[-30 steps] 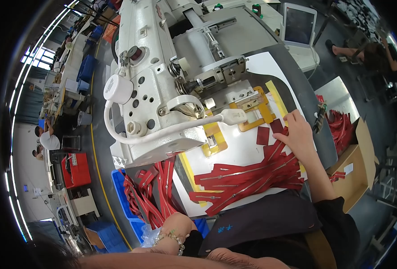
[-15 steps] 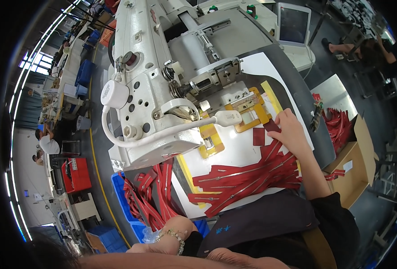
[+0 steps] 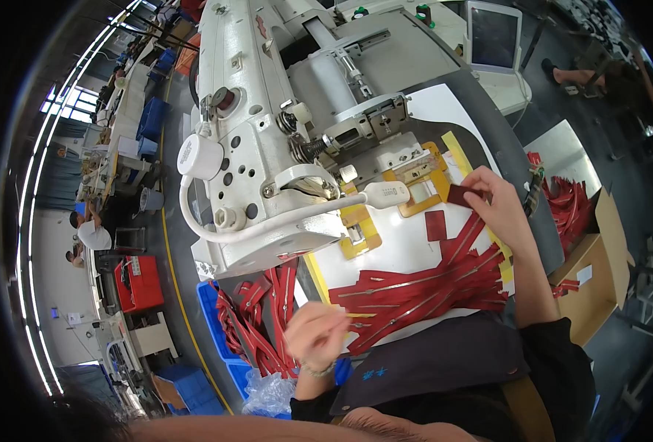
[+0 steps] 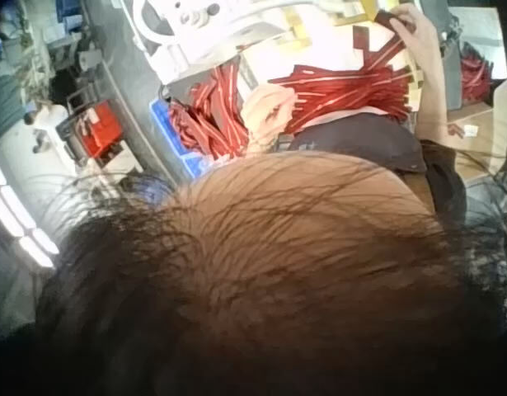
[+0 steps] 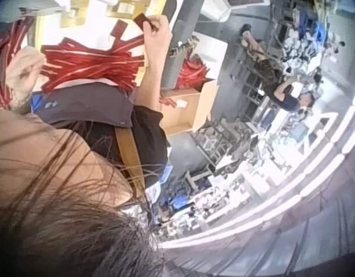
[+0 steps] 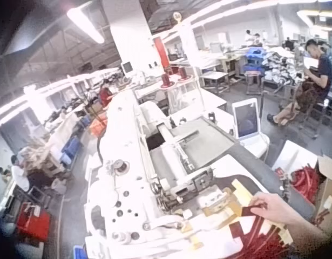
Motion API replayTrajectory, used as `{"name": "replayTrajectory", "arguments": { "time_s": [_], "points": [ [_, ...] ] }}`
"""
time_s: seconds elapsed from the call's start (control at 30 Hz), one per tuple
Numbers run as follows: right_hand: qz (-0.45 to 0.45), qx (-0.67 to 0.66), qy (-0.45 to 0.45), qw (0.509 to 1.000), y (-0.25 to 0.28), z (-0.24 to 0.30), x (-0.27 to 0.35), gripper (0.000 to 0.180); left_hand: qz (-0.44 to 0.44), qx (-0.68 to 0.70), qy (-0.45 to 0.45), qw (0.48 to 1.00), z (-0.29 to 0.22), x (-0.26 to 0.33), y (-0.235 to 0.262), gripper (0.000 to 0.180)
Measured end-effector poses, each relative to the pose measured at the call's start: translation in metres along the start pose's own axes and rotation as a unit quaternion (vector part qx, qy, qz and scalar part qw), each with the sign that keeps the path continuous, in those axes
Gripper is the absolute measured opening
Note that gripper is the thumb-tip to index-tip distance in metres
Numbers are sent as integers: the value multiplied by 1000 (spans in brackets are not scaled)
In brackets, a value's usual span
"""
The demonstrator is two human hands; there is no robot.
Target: Applying end pieces to red leather straps using an industrial stamping machine.
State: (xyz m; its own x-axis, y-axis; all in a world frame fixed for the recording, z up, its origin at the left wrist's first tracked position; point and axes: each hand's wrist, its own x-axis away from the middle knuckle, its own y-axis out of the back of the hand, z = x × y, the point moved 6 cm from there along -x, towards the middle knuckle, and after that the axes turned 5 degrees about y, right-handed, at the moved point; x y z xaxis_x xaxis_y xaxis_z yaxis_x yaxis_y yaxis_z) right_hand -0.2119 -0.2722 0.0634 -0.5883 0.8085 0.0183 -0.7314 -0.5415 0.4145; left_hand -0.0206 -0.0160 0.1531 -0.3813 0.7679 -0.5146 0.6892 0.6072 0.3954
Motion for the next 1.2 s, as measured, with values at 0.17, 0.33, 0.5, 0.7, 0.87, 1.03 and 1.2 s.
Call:
{"name": "replayTrajectory", "arguments": {
  "time_s": [0.17,0.33,0.5,0.7,0.87,1.03,1.2],
  "points": [
    [263,-338,-91,899,-83,23,32,18,88,-103,-76,988,17,8,-60,30],
    [325,-416,-133,839,-117,32,51,18,111,-123,-97,981,25,19,-62,41],
    [317,-400,-149,847,-119,28,47,14,119,-82,-94,985,27,22,-55,37],
    [317,-416,-182,833,-136,21,54,9,96,-33,-99,990,30,22,-53,31],
    [287,-387,-139,865,-133,27,55,8,99,-5,-12,995,39,25,-49,32],
    [251,-343,-51,904,-126,40,52,7,40,69,140,987,53,25,-48,26],
    [213,-340,-38,915,-128,39,53,6,-41,207,238,948,68,35,-57,18]
  ]
}}
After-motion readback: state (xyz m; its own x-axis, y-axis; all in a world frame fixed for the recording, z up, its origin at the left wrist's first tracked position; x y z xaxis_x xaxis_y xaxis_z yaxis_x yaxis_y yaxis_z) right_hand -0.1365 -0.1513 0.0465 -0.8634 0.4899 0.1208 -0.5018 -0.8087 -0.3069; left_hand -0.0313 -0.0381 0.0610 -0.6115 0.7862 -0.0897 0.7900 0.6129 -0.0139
